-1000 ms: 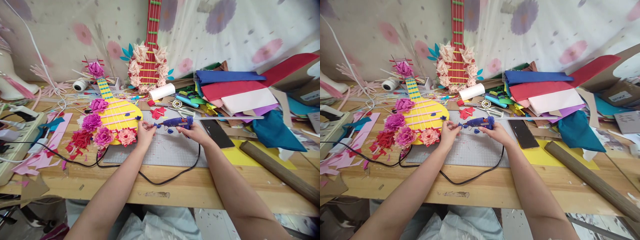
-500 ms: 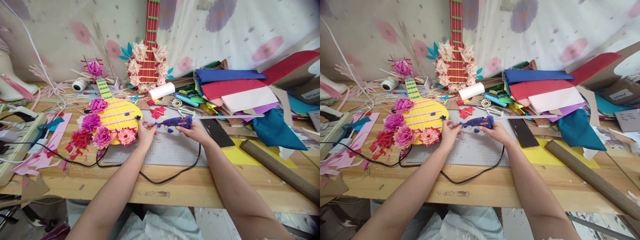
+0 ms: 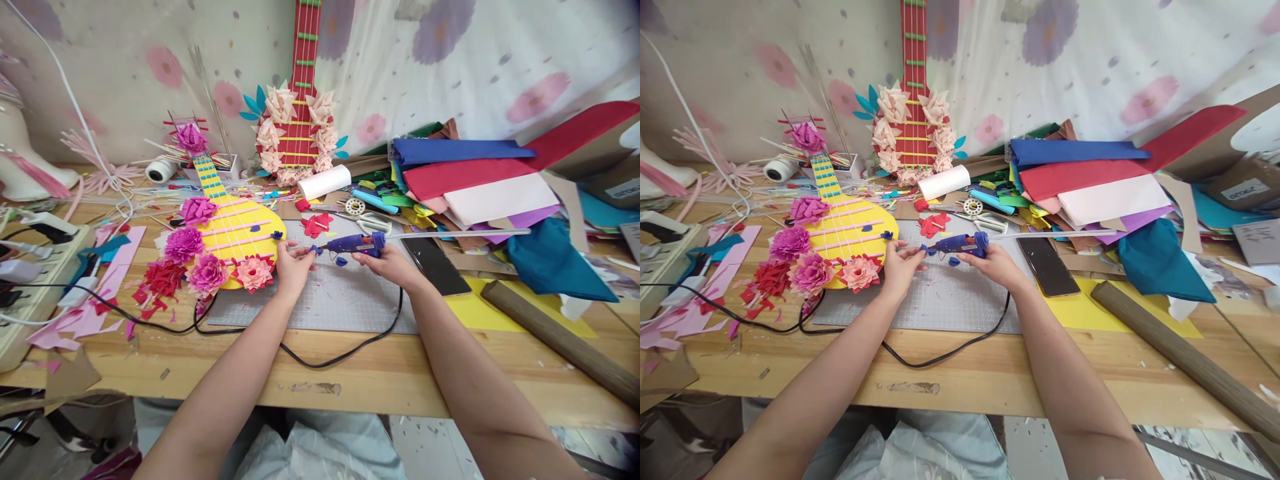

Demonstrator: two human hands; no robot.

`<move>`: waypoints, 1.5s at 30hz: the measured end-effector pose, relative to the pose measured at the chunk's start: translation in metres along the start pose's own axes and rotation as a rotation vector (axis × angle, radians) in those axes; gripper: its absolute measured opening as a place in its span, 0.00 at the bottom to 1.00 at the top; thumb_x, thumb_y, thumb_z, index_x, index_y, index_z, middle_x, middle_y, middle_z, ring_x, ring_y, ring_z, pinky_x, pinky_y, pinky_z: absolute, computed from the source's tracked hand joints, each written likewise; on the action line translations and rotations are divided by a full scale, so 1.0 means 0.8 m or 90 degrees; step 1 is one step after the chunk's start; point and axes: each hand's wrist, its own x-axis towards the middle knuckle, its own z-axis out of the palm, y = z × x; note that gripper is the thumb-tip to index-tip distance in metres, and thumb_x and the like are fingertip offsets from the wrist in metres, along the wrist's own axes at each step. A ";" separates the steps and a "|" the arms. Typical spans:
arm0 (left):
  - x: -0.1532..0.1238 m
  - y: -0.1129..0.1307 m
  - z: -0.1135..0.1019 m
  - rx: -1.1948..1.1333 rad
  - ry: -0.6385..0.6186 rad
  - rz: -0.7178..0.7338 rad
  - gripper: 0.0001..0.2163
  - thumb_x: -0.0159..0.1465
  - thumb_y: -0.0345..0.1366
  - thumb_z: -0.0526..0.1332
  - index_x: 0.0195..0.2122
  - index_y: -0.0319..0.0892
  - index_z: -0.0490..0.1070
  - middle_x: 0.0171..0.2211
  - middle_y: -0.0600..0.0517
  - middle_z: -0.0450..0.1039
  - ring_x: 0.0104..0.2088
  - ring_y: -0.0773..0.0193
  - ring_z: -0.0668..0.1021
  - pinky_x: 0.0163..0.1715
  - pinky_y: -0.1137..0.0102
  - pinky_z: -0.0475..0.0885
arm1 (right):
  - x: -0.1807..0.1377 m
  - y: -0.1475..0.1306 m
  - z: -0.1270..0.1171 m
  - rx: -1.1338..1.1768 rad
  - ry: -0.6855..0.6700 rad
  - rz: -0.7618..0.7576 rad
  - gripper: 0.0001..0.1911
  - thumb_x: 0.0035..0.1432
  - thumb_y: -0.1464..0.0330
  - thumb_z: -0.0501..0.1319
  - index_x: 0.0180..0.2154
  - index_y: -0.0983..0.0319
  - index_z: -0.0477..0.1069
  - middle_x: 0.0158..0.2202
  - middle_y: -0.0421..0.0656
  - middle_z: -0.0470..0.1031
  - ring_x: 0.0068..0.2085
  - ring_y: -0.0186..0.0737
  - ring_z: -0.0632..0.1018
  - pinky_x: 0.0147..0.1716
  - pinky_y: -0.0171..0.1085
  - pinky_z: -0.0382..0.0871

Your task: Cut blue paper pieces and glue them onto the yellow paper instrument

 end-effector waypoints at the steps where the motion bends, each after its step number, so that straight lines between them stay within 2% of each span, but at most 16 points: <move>1: 0.000 0.000 0.000 0.001 0.000 -0.002 0.22 0.44 0.32 0.67 0.36 0.44 0.54 0.26 0.56 0.71 0.27 0.64 0.78 0.19 0.74 0.72 | 0.000 0.000 0.000 0.002 -0.001 -0.002 0.19 0.47 0.50 0.61 0.30 0.60 0.73 0.15 0.38 0.61 0.24 0.36 0.68 0.23 0.35 0.62; 14: -0.002 0.001 0.001 -0.004 -0.002 -0.005 0.22 0.45 0.31 0.67 0.36 0.44 0.54 0.25 0.56 0.71 0.26 0.64 0.79 0.19 0.74 0.72 | 0.001 0.005 -0.002 0.019 -0.001 -0.004 0.21 0.47 0.49 0.61 0.32 0.60 0.74 0.16 0.37 0.61 0.22 0.35 0.66 0.22 0.35 0.61; 24: -0.003 0.003 0.003 -0.009 -0.003 -0.011 0.23 0.44 0.31 0.67 0.35 0.44 0.53 0.25 0.56 0.72 0.26 0.63 0.79 0.18 0.74 0.72 | 0.000 0.000 -0.002 -0.002 -0.004 -0.006 0.18 0.48 0.51 0.61 0.31 0.60 0.73 0.16 0.37 0.61 0.24 0.36 0.68 0.23 0.35 0.62; 45: -0.005 -0.002 0.005 0.010 -0.037 -0.013 0.22 0.44 0.32 0.68 0.36 0.43 0.55 0.26 0.56 0.72 0.24 0.67 0.77 0.17 0.75 0.72 | 0.000 -0.004 0.001 0.016 0.007 -0.036 0.16 0.48 0.55 0.62 0.28 0.62 0.72 0.14 0.36 0.60 0.22 0.33 0.66 0.21 0.32 0.61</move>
